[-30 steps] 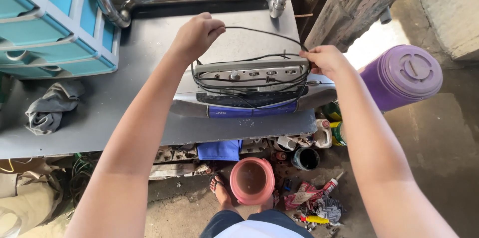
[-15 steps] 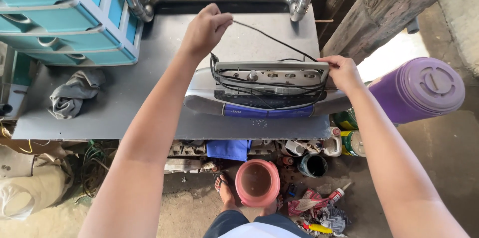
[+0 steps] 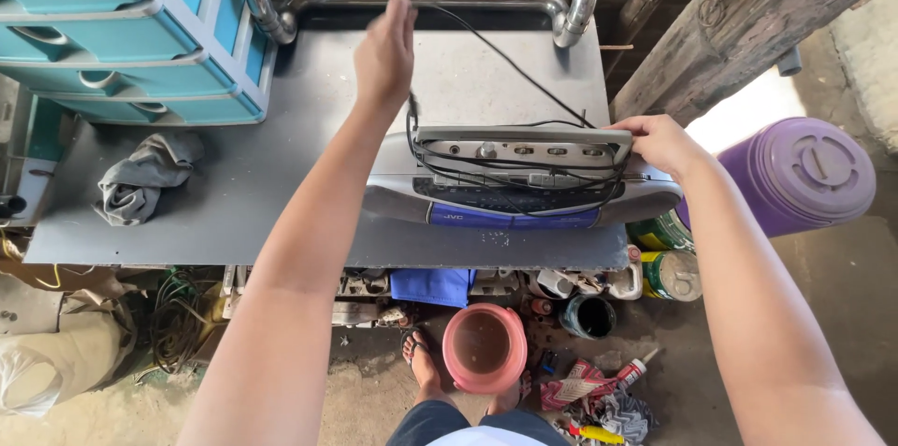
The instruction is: Cleaning a radio and inspecting metal parts in a home workshop environment.
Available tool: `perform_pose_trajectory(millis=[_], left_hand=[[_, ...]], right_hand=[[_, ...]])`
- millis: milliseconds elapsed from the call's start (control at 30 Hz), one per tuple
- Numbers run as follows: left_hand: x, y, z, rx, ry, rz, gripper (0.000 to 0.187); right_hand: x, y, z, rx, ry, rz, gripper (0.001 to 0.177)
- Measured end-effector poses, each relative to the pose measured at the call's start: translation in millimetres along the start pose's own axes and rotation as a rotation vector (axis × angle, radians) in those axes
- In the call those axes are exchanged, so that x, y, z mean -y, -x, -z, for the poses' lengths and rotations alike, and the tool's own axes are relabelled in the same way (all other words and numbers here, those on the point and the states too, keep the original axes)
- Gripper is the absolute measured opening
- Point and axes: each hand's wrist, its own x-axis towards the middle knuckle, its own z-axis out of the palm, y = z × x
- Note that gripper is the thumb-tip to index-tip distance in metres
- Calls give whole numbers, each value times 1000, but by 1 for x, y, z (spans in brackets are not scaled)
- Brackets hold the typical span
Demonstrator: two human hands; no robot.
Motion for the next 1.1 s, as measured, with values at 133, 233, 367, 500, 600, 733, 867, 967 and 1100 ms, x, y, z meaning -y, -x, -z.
perform_pose_trajectory(millis=[133, 233, 367, 500, 600, 733, 867, 967, 1100], left_hand=[[-39, -6, 29, -552, -12, -682, 10], [-20, -21, 31, -342, -3, -582, 13], [87, -6, -14, 213, -240, -6, 20], [80, 62, -2, 573, 208, 615, 30], [58, 93, 12, 502, 393, 757, 33], [50, 124, -4, 440, 522, 845, 40], [46, 158, -55, 197, 1184, 1068, 21], [16, 174, -70, 32, 1589, 1120, 15], [11, 179, -103, -151, 1769, 1069, 18]], right_hand=[[1, -6, 5, 84, 71, -38, 35], [6, -11, 5, 100, 178, -72, 38], [5, 22, -16, -84, 618, 185, 54], [0, 64, -52, -618, 546, 635, 47], [14, 75, -71, -796, 552, 692, 51], [37, 86, -109, -899, 627, 856, 41], [85, 134, -161, -266, 162, 534, 21], [88, 155, -191, -87, 247, 611, 38], [80, 146, -193, -3, 384, 796, 34]])
